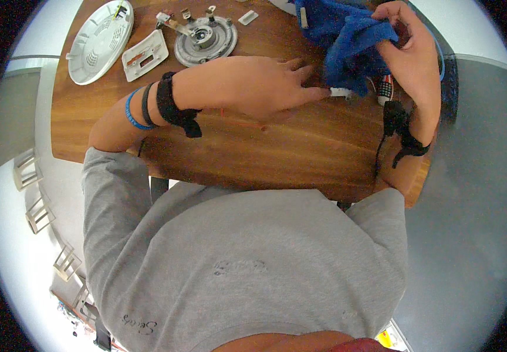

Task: The person cleans small white plastic components with a blue cloth, then attaches them to a circular metal base with wires. They handle the components one at a time, wiping and positioning each piece before securing it to the base.

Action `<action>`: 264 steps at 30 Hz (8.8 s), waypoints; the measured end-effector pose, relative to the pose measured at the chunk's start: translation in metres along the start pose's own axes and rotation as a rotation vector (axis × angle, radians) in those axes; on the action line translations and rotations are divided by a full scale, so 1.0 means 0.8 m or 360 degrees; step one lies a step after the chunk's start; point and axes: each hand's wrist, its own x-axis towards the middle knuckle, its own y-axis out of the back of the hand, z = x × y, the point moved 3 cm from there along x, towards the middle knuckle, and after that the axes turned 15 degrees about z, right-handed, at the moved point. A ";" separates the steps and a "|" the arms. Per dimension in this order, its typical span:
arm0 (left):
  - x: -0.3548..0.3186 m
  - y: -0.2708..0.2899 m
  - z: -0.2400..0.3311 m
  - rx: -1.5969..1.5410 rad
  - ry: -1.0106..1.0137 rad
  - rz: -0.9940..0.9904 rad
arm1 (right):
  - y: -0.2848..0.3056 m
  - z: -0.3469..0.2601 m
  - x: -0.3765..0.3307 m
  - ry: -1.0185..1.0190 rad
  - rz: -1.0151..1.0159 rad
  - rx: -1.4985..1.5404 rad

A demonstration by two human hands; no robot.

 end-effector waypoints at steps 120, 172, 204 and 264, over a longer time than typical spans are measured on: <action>-0.013 0.077 -0.086 -0.1208 0.0516 0.1301 | -0.061 0.002 0.016 0.0430 -0.0156 0.0139; -0.016 0.078 -0.074 -0.0976 0.0608 0.1225 | -0.070 0.023 0.015 0.0770 0.0081 -0.0217; -0.004 0.068 -0.067 -0.1233 0.0458 0.1257 | -0.058 0.012 0.015 0.0633 0.0010 0.0054; -0.004 0.087 -0.054 -0.0693 0.0277 0.1451 | -0.049 0.009 0.010 0.0464 -0.0088 0.0034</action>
